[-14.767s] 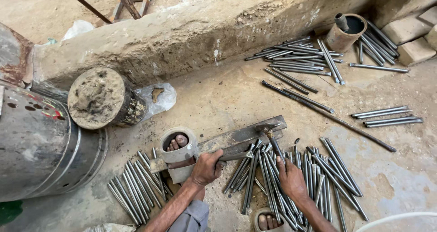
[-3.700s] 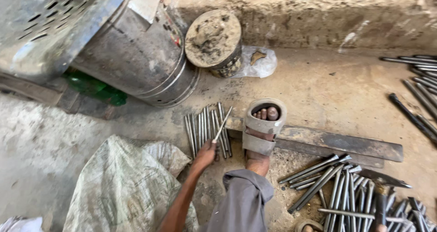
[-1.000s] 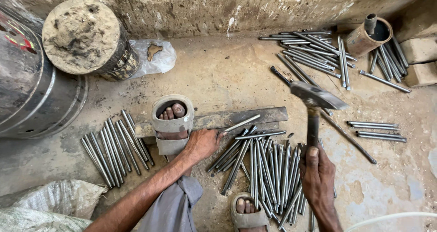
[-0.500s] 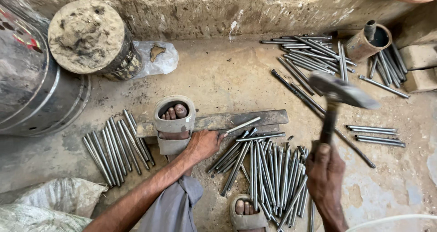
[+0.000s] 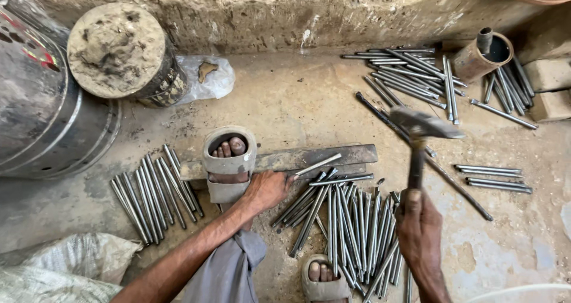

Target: The person sits on the floor and repeatedly hammers metal rods placed on a metal bar. They pick up rods from a pile, position them, strike them with a hammer, and set them aside.

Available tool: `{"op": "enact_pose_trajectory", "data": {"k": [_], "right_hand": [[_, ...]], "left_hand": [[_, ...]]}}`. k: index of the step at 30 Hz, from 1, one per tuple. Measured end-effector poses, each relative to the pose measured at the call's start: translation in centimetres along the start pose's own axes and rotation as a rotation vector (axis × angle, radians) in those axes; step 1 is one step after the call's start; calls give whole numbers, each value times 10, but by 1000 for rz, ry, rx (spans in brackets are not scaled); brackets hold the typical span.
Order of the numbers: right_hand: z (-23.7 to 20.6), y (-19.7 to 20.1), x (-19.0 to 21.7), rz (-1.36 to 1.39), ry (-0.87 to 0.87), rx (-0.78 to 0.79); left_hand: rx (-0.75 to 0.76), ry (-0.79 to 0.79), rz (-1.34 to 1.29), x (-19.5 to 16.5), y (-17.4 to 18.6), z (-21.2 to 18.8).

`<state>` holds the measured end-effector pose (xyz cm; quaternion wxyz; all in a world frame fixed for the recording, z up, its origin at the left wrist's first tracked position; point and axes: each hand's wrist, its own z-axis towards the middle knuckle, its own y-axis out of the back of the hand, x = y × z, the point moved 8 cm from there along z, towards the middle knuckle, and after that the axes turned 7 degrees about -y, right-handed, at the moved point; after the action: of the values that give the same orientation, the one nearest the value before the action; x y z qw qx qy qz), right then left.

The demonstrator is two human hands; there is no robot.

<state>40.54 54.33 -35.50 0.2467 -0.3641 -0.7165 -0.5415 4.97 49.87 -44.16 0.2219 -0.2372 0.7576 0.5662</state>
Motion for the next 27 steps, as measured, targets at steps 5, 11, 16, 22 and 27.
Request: {"op": "enact_pose_trajectory", "data": {"k": [5,11,16,22,27], "right_hand": [[-11,-44,4,99,17,-46],[12,-58,-23,-386,-100,128],[-2,-42,-15,-237,-23,11],[11,-91,-51,-351,-225,218],[13,-73,-91,-297,-221,160]], "left_hand": [[124,59,-13,3,-6,-2],[42,21,57,-1,0,0],[179,112,16,7,-13,-1],[91,30,83,-2,2,0],[88,-14,26,-3,0,4]]}}
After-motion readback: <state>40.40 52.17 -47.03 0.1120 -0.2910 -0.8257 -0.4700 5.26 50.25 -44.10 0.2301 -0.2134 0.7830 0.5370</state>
